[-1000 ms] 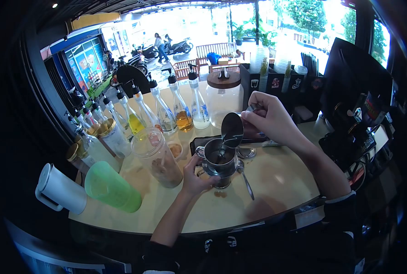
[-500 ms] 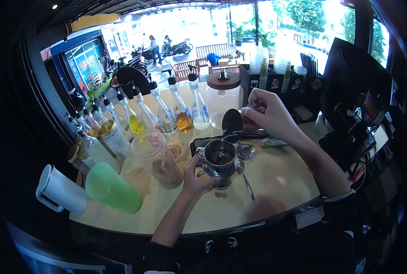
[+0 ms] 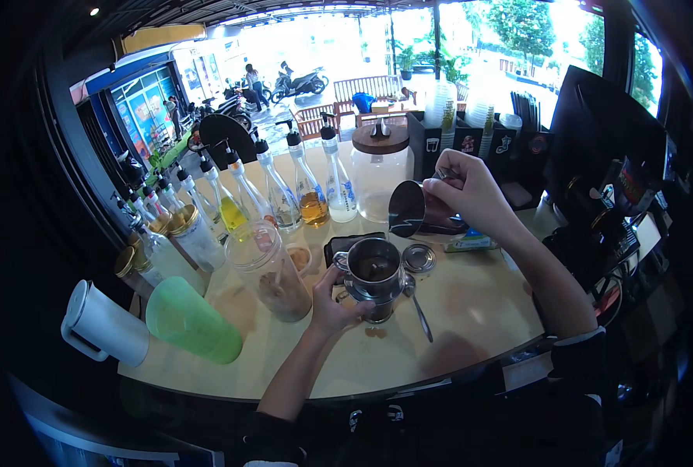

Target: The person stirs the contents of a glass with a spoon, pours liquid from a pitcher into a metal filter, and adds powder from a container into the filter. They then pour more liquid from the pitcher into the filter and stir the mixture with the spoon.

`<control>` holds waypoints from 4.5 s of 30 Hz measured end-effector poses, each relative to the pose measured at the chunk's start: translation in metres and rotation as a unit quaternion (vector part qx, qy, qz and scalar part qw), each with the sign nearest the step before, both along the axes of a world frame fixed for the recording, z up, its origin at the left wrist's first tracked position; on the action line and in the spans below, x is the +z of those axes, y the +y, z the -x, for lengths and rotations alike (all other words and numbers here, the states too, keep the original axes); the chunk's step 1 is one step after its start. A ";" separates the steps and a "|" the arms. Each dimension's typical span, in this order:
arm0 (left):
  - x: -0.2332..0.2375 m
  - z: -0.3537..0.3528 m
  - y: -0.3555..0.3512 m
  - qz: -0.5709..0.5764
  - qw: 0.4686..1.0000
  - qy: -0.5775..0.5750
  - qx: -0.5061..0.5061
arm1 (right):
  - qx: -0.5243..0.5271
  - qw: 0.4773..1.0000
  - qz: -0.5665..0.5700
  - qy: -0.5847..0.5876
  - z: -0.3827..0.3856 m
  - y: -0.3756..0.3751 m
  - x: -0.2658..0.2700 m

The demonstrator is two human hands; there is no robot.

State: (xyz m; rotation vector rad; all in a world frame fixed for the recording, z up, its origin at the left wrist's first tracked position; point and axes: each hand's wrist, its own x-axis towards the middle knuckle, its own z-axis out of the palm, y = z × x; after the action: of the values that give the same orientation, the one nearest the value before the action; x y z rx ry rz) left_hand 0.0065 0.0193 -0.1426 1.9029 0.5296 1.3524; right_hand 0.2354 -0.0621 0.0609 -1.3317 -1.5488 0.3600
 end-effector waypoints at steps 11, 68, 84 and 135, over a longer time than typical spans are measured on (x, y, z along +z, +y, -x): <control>-0.001 0.000 0.000 -0.003 1.000 0.004 0.003 | 0.004 1.000 0.008 0.010 -0.001 -0.004 -0.004; 0.003 -0.004 -0.007 0.034 0.998 -0.035 -0.026 | -0.082 0.909 0.022 0.408 -0.131 -0.044 -0.226; 0.001 0.000 -0.002 0.018 0.999 -0.018 -0.021 | 0.155 0.917 0.149 -0.338 -0.010 -0.052 -0.200; 0.008 0.000 -0.008 0.021 1.000 0.014 0.008 | 0.201 0.933 -0.167 -0.246 0.022 -0.020 -0.064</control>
State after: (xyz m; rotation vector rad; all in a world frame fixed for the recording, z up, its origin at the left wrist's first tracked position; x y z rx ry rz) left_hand 0.0064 0.0111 -0.1346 1.8891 0.5850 1.3168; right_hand 0.2131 -0.0823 -0.0035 -0.8652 -2.2010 -0.0030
